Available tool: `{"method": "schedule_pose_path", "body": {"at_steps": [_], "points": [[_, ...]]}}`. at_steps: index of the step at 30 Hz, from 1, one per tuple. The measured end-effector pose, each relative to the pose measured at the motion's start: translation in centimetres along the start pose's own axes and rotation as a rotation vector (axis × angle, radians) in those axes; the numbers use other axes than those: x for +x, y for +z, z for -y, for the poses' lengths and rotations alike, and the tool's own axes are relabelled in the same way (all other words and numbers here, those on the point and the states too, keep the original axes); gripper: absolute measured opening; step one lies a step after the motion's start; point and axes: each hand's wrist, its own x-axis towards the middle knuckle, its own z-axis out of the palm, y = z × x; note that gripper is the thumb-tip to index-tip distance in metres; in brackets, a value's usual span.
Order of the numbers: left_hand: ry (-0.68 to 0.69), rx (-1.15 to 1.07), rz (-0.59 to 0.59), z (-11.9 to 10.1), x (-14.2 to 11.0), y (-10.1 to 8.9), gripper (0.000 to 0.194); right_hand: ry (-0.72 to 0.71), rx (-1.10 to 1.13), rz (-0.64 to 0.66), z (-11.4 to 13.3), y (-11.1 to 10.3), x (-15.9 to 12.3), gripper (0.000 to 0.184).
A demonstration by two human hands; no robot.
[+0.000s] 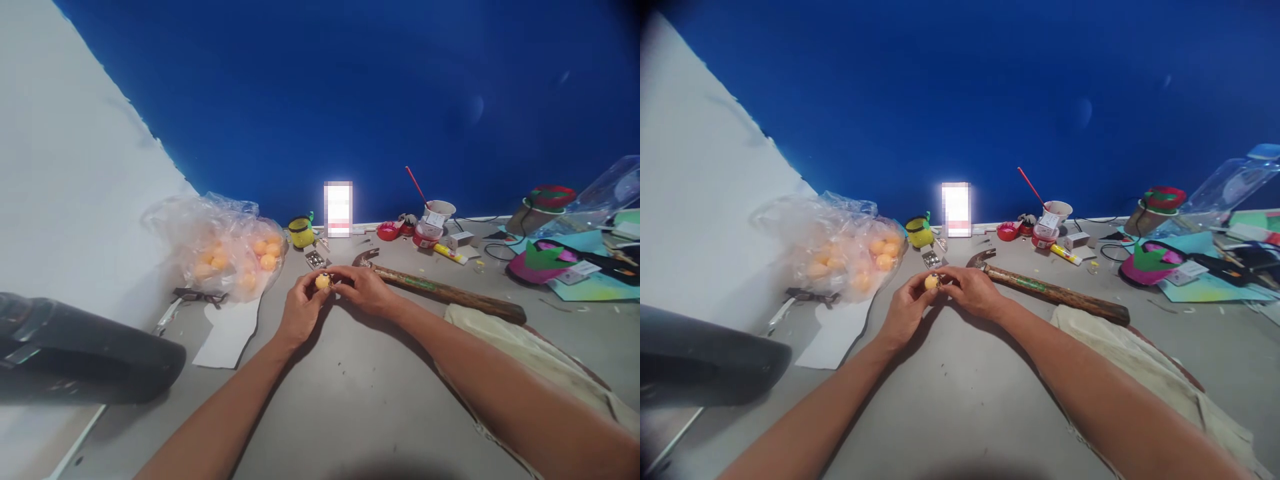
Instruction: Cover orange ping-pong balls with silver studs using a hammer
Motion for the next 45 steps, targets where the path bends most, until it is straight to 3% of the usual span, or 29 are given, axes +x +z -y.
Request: {"method": "schedule_pose_path", "body": {"at_steps": [3, 6, 9, 13, 17, 22, 29, 34, 39, 45], "points": [[0.003, 0.072, 0.004, -0.1, 0.0, 0.0, 0.042, 0.006, -0.142, -0.008, 0.0, -1.3, 0.3, 0.030], [-0.038, 0.029, 0.000, -0.2, 0.0, 0.1, 0.043, 0.136, -0.437, -0.105, -0.3, -3.6, 0.6, 0.015], [-0.051, -0.022, -0.018, -0.1, 0.1, 0.1, 0.045, 0.349, -0.663, -0.050, -1.0, -5.7, 0.6, 0.031], [-0.038, 0.039, -0.038, 0.1, 0.2, 0.0, 0.047, 0.463, -0.728, 0.104, -2.1, -6.7, 0.4, 0.043], [-0.007, 0.108, -0.048, 0.0, 0.2, 0.0, 0.045, 0.432, -0.739, 0.122, -2.1, -6.1, 0.4, 0.033], [-0.023, 0.075, -0.022, 0.1, 0.2, 0.1, 0.045, 0.262, -0.839, -0.019, -0.3, -5.3, 0.6, 0.013], [-0.020, 0.083, 0.009, 0.6, 0.1, 0.1, 0.045, 0.262, -0.872, -0.202, 1.6, -5.0, 0.3, 0.028], [-0.004, 0.139, 0.037, 0.4, -0.1, 0.1, 0.041, 0.158, -0.800, -0.137, 2.8, -3.6, -0.2, 0.026], [0.018, 0.172, 0.025, 0.4, -0.1, 0.3, 0.038, 0.197, -0.758, -0.216, 3.8, -4.0, -0.5, 0.026], [0.004, 0.093, 0.045, 1.2, -0.2, 0.3, 0.042, 0.212, -0.943, -0.034, 5.2, -3.9, -0.8, 0.034]]}}
